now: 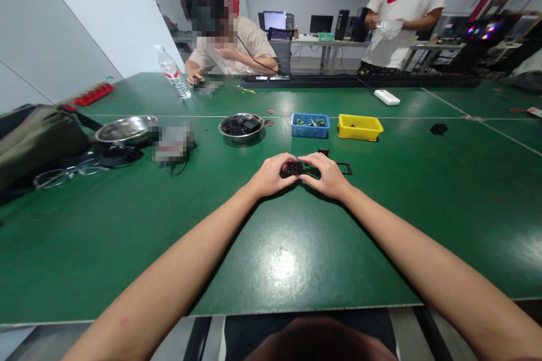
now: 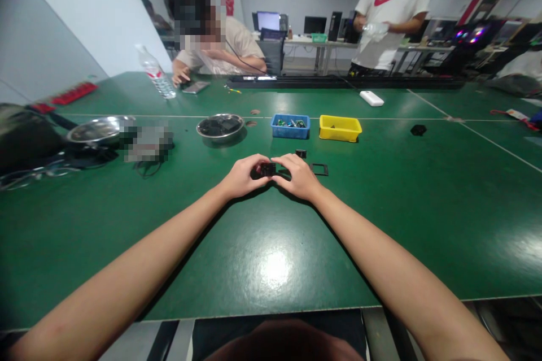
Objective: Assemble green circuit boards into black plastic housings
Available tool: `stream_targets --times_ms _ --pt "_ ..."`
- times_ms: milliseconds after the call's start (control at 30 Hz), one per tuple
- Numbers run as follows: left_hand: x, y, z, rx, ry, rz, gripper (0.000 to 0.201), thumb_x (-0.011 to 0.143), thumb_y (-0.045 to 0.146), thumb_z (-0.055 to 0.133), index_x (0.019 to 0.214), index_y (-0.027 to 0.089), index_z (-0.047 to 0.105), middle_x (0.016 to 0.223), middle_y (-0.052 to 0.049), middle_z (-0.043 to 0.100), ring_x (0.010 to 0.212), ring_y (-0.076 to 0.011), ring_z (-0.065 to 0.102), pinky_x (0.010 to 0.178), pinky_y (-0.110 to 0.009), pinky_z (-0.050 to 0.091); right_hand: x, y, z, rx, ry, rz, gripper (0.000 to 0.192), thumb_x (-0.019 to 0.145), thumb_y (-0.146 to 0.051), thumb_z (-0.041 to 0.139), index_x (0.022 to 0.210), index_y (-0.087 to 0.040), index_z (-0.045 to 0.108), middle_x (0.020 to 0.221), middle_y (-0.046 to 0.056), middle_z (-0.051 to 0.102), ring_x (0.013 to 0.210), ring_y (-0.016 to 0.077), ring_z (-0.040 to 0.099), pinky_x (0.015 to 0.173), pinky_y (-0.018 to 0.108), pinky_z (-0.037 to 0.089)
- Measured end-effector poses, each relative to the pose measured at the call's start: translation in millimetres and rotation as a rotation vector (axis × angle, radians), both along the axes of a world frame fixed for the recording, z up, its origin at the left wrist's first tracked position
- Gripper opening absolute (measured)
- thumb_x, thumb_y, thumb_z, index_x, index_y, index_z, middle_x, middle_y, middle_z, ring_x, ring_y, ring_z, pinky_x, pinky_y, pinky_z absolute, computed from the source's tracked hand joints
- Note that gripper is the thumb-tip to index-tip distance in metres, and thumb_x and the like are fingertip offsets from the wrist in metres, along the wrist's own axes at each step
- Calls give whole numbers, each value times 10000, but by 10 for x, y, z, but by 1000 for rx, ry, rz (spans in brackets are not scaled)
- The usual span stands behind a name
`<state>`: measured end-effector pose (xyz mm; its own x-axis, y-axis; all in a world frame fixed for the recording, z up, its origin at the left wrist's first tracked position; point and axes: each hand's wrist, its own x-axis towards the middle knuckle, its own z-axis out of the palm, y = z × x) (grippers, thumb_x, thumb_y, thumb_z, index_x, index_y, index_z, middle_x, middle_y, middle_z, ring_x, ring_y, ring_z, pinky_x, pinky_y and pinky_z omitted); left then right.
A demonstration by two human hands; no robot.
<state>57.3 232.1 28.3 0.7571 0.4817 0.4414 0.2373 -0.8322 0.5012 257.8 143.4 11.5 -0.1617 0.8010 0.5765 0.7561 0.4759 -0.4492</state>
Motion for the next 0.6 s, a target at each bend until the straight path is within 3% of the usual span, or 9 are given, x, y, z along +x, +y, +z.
stream_targets --times_ms 167,600 --pt "-8 13 4 45 -7 8 288 850 360 672 1074 179 675 851 -34 659 756 -176 623 741 -301 511 15 10 3 -74 -12 -31 291 886 -297 685 1165 -220 715 1089 97 752 1015 272 667 931 438 529" --pt "-8 4 -15 37 -33 34 284 844 351 676 1071 181 684 850 -38 665 764 -180 619 746 -307 506 36 28 -6 -76 -24 -52 346 844 -232 702 1190 -223 707 1078 88 746 1026 267 653 948 440 514"
